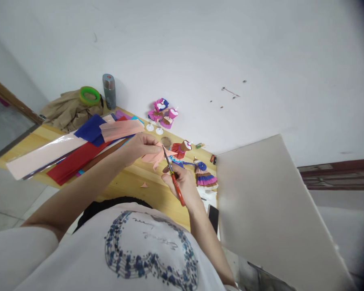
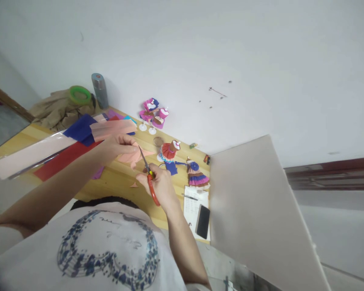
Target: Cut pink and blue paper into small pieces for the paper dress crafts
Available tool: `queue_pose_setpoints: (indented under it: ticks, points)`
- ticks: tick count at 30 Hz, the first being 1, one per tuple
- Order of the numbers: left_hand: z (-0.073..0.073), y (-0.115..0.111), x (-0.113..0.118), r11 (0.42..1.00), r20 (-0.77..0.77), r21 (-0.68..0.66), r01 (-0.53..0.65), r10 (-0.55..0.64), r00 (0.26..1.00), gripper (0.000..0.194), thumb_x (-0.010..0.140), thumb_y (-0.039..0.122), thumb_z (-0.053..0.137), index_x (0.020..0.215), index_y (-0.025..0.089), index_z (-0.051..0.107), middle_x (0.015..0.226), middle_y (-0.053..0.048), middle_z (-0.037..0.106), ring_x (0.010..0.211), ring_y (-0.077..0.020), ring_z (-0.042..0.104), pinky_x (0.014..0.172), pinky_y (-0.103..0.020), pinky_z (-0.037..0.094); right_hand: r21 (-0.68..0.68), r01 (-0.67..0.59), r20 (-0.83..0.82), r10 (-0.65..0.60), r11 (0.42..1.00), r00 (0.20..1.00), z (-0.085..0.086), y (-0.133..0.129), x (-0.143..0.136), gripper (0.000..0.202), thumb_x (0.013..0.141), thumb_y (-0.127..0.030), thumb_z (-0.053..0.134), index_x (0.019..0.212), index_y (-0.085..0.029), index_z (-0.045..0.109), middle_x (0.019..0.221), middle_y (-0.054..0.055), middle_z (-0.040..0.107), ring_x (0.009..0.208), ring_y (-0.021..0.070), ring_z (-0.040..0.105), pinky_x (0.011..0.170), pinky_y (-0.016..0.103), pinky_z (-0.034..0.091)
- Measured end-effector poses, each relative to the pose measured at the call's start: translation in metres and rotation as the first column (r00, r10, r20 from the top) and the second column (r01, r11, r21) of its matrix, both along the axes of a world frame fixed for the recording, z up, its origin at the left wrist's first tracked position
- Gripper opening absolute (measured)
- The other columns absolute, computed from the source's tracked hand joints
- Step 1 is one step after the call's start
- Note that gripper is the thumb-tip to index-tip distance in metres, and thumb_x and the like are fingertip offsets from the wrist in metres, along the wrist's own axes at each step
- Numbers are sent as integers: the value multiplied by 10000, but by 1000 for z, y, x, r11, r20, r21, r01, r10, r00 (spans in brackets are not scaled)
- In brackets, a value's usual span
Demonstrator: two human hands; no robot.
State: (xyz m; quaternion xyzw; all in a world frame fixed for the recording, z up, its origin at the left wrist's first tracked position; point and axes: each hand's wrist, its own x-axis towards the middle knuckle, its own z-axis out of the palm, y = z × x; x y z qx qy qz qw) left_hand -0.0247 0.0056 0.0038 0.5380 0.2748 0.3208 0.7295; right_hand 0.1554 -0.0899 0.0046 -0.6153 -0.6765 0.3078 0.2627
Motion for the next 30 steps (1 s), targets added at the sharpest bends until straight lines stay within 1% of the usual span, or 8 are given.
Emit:
queue_pose_setpoints:
  ticks: [3,5,8,10,15,22,26,30]
  points:
    - [1,1,0,999,-18,27,20,-20,1000,233,738,260,678,545,149,612,503,-31,628,483,-144,582,569,-302,479,-21,-2,-3,2,1000,1000,4,0,-1,277,788,-422,584,754,-152,640,516,-53,394,496,111,367,540,234,334]
    - [2,1,0,997,-22,41,63,-62,998,231,752,245,650,547,148,610,521,-38,642,493,-147,593,558,-293,461,-27,-8,-1,8,1000,1000,5,0,-1,281,789,-418,583,773,-145,647,522,-49,409,500,114,378,548,237,339]
    - [4,0,-1,993,-40,65,103,-101,994,237,764,229,618,541,150,605,542,-43,658,517,-147,604,545,-274,433,-17,-11,17,11,1000,1000,5,0,0,285,788,-411,589,808,-135,660,526,-47,414,505,117,383,551,237,333]
    - [6,-1,-1,992,-53,70,106,-103,993,252,764,223,612,522,154,593,542,-39,657,518,-141,600,547,-268,429,-6,-10,30,10,1000,999,3,0,1,287,789,-412,595,813,-135,664,524,-48,413,504,116,380,546,235,325]
    - [7,-2,-1,991,-58,65,119,-115,992,273,757,229,615,494,161,587,527,-37,651,509,-137,590,564,-273,438,7,-10,35,10,1000,999,0,1,2,347,808,-468,572,712,-143,644,504,-48,378,489,107,339,521,232,302]
    - [5,2,-3,988,-74,56,145,-141,987,215,744,237,629,549,146,644,510,-43,656,504,-141,595,569,-262,450,-21,-5,10,6,1000,1000,-4,1,4,381,797,-499,588,684,-138,634,497,-41,393,487,101,344,494,218,277]
    - [5,3,-4,980,-91,65,187,-181,979,211,749,220,608,559,138,647,525,-44,672,497,-130,588,545,-243,434,-18,-9,3,9,1000,1000,-8,1,6,360,801,-477,587,668,-144,618,503,-39,395,491,99,341,487,212,275]
    - [7,3,-3,981,-91,79,177,-170,981,216,751,198,593,552,143,653,515,-41,663,524,-133,598,585,-249,456,12,-17,9,17,1000,1000,-8,0,4,308,797,-434,595,671,-153,602,511,-46,393,489,97,342,498,216,285]
